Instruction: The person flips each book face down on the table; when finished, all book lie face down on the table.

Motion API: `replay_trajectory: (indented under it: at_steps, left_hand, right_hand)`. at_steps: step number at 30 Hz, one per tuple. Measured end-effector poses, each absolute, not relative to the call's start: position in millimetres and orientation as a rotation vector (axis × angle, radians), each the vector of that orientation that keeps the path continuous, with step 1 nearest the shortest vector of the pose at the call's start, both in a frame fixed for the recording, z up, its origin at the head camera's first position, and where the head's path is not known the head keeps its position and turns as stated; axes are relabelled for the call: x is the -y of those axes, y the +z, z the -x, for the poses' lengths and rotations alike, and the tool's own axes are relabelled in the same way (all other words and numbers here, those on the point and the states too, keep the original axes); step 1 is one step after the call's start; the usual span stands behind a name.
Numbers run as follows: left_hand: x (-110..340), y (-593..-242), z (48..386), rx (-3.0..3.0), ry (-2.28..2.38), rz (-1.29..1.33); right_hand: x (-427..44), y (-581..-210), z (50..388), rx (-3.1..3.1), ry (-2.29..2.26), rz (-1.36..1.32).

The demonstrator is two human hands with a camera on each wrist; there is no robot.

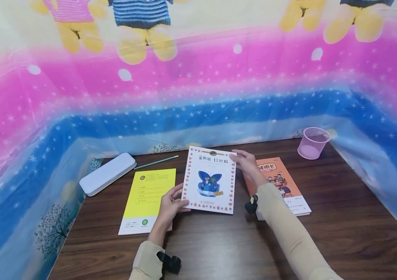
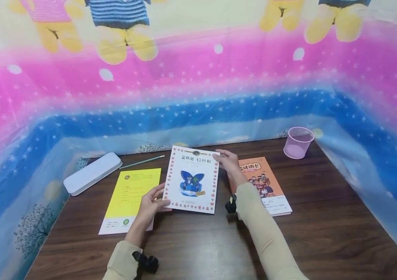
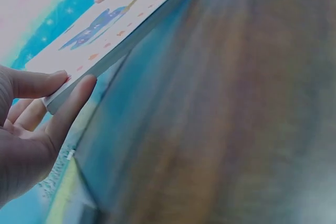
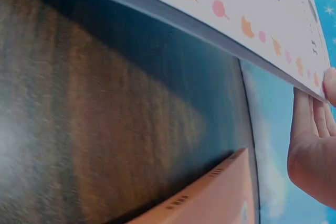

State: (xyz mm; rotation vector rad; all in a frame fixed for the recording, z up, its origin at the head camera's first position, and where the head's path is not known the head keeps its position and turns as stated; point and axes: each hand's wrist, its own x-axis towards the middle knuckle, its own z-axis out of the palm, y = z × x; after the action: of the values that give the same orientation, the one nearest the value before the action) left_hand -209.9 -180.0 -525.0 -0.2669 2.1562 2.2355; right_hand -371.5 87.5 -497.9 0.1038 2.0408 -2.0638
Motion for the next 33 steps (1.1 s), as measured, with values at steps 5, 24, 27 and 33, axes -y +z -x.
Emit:
replay_trajectory:
  at_steps: [5, 24, 27, 33]
  left_hand:
    - [182.0, -510.0, 210.4, -2.262, 2.264, 0.265]
    - [190.7, -471.3, 214.7, -2.556, 2.280, 0.276]
    - [192.1, -471.4, 215.7, -2.617, 2.275, 0.254]
    - [194.2, -474.6, 216.9, -2.621, 2.337, 0.176]
  right_hand:
    - [-91.1, -488.1, 372.2, -2.055, -2.023, -0.062]
    - [-94.2, -451.5, 376.9, -1.865, -2.098, -0.024]
    - [-95.0, -450.8, 376.8, -1.857, -2.102, 0.029]
    - [-97.0, -453.6, 375.0, -1.790, -2.115, 0.163]
